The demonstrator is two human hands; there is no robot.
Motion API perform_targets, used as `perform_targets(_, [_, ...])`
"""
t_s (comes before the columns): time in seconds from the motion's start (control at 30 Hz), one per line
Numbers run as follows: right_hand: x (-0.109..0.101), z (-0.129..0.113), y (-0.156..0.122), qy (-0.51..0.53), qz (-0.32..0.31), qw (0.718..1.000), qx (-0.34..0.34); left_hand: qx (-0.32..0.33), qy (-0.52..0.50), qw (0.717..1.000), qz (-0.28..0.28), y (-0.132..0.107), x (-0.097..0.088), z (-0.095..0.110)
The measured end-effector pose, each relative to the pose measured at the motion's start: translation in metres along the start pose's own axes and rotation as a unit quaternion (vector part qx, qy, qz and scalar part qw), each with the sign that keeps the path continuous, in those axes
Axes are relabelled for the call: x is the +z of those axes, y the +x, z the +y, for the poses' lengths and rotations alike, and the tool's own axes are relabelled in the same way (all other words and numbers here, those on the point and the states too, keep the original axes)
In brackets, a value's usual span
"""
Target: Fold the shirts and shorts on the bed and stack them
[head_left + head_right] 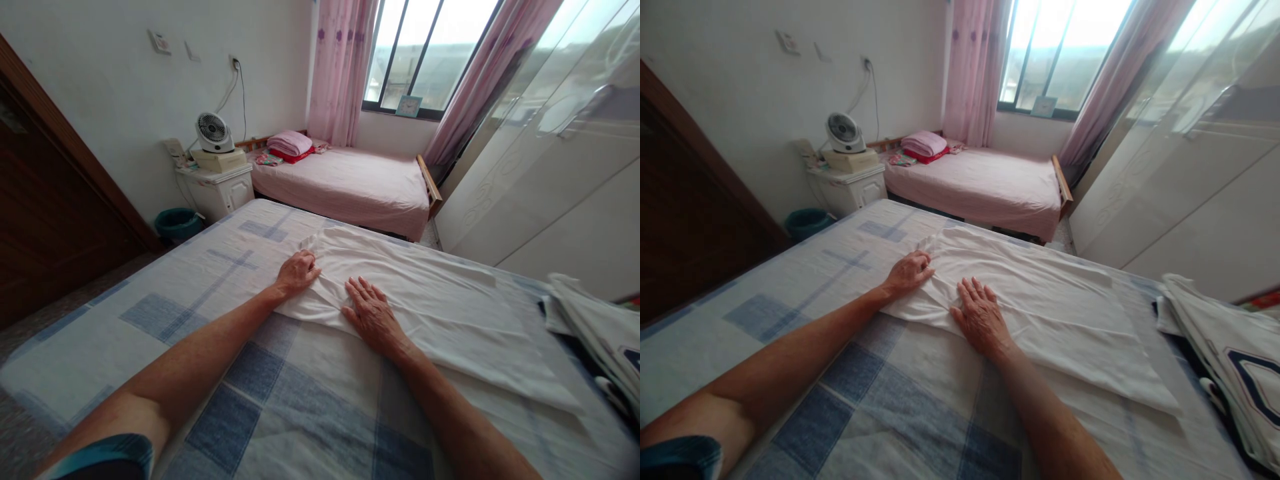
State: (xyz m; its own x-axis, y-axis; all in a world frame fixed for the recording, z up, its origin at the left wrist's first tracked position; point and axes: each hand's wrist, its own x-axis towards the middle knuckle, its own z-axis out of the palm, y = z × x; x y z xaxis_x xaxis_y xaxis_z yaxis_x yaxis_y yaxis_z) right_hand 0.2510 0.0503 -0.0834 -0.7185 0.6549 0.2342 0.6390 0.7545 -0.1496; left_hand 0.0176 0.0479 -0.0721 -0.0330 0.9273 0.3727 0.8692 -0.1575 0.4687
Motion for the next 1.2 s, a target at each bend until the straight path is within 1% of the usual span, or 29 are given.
perform_targets(0.07, [-0.001, 0.000, 0.000, -0.001, 0.010, 1.000, -0.002, -0.019, 0.030, 0.999, 0.014, -0.001, -0.001, 0.003])
perform_targets(0.13, [-0.002, -0.001, 0.000, -0.006, 0.029, 1.000, -0.009, -0.013, 0.047, 0.998, 0.038, -0.001, -0.005, 0.006])
perform_targets(0.23, [-0.005, -0.002, 0.000, -0.006, 0.063, 0.998, -0.021, 0.059, 0.033, 0.996, 0.059, 0.001, -0.010, 0.008])
perform_targets(0.3, [-0.006, -0.003, 0.001, 0.001, 0.078, 0.997, -0.011, 0.097, 0.013, 0.994, 0.040, 0.005, -0.013, 0.004])
perform_targets(0.43, [-0.005, -0.003, 0.001, 0.006, 0.082, 0.996, 0.024, 0.120, -0.041, 0.991, -0.042, 0.010, -0.011, -0.011])
perform_targets(0.47, [-0.004, -0.003, 0.001, 0.005, 0.077, 0.997, 0.026, 0.117, -0.050, 0.990, -0.056, 0.011, -0.010, -0.014])
perform_targets(0.53, [-0.004, -0.003, 0.001, -0.001, 0.066, 0.997, 0.027, 0.103, -0.062, 0.991, -0.066, 0.011, -0.010, -0.018])
perform_targets(0.67, [-0.003, -0.003, 0.001, -0.006, 0.049, 0.998, 0.030, 0.085, -0.071, 0.992, -0.062, 0.012, -0.011, -0.015])
perform_targets(0.73, [-0.002, -0.003, 0.001, -0.006, 0.047, 0.998, 0.031, 0.066, -0.057, 0.994, -0.057, 0.012, -0.010, -0.012])
perform_targets(0.87, [0.001, -0.003, 0.001, -0.007, 0.046, 0.998, 0.030, 0.012, 0.019, 1.000, -0.008, 0.011, -0.004, -0.012])
perform_targets(0.97, [0.001, -0.003, 0.001, -0.007, 0.046, 0.998, 0.030, -0.008, 0.072, 0.997, 0.012, 0.008, -0.003, -0.009])
perform_targets(1.03, [-0.001, -0.003, 0.001, -0.010, 0.055, 0.998, 0.033, -0.014, 0.105, 0.994, 0.037, 0.005, -0.005, -0.002])
perform_targets(1.07, [-0.002, -0.004, 0.001, -0.012, 0.061, 0.998, 0.028, -0.002, 0.114, 0.992, 0.048, 0.003, -0.006, 0.002])
perform_targets(1.1, [-0.003, -0.005, 0.001, -0.014, 0.063, 0.998, 0.020, 0.025, 0.117, 0.992, 0.050, 0.002, -0.006, 0.006])
perform_targets(1.13, [-0.004, -0.006, 0.000, -0.015, 0.062, 0.998, 0.009, 0.063, 0.112, 0.991, 0.040, 0.000, -0.006, 0.011])
perform_targets(1.2, [-0.006, -0.008, -0.002, -0.014, 0.042, 0.999, -0.010, 0.132, 0.096, 0.986, -0.021, -0.004, -0.002, 0.017])
